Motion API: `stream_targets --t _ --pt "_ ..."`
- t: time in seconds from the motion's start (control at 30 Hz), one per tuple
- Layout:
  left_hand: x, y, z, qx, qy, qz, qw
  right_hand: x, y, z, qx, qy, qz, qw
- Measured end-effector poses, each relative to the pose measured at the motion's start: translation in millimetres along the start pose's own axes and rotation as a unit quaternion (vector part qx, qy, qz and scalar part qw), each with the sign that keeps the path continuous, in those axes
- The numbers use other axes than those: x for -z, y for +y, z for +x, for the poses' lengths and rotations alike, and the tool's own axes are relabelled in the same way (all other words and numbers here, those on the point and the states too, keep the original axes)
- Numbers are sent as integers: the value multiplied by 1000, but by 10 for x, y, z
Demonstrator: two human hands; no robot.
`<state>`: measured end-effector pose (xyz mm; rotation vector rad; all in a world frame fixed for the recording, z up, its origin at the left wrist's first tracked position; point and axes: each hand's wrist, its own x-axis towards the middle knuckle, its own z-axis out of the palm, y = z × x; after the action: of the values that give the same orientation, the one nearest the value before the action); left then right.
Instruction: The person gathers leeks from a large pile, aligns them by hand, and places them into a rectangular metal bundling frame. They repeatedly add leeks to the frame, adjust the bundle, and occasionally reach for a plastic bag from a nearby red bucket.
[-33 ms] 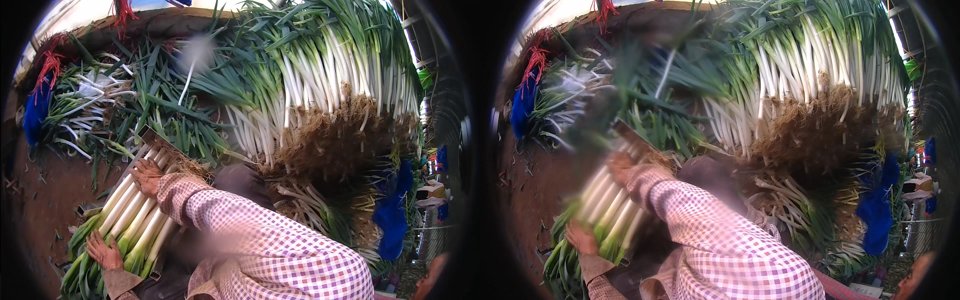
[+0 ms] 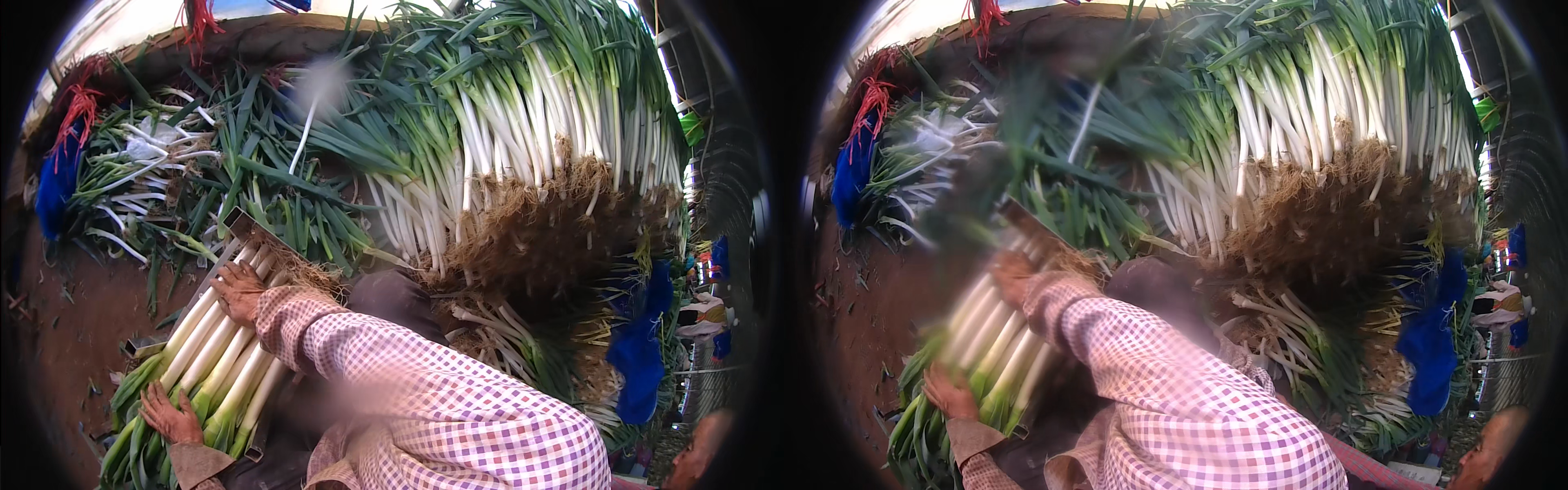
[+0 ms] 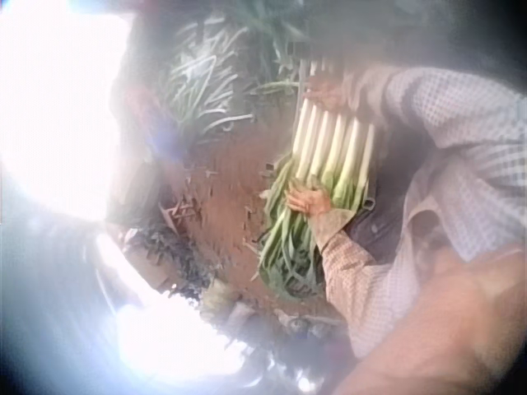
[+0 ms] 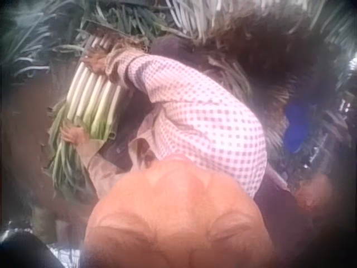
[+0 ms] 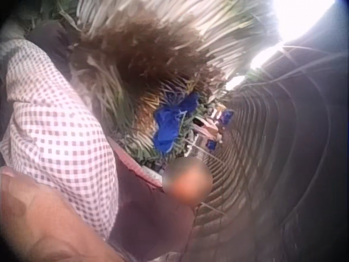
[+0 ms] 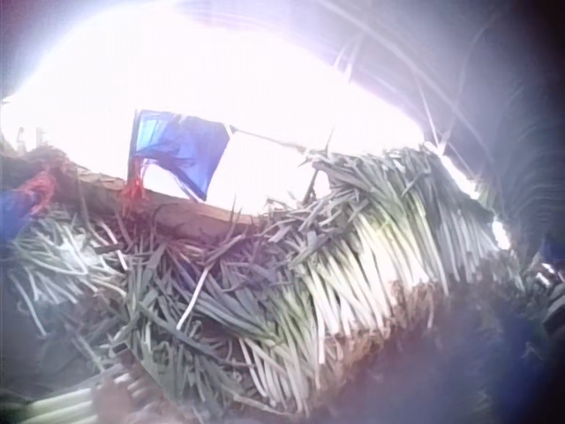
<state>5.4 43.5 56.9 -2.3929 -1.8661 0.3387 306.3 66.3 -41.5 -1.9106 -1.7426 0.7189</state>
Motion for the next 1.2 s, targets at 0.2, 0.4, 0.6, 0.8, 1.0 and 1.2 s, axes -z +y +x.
stream_targets --t 0.2,0.4,0.6,0.8,1.0,1.2 --pt "-139 -61 56 -49 93 -40 994 -179 63 14 12 58 -21 998" --pt "-387 -144 87 -40 186 -56 980 1347 -118 232 -7 -127 113 985" --pt "-302 -137 85 -50 164 -39 984 3017 820 -411 -183 91 2 979" --pt "-321 -195 49 -40 137 -28 989 4211 2880 -1909 -472 310 -232 792" --pt "-361 -214 76 -58 141 -4 988 4457 3553 -2503 -571 183 -270 753" --pt "-366 -262 127 -72 124 6 990 4254 2455 -2204 -474 241 -121 838"
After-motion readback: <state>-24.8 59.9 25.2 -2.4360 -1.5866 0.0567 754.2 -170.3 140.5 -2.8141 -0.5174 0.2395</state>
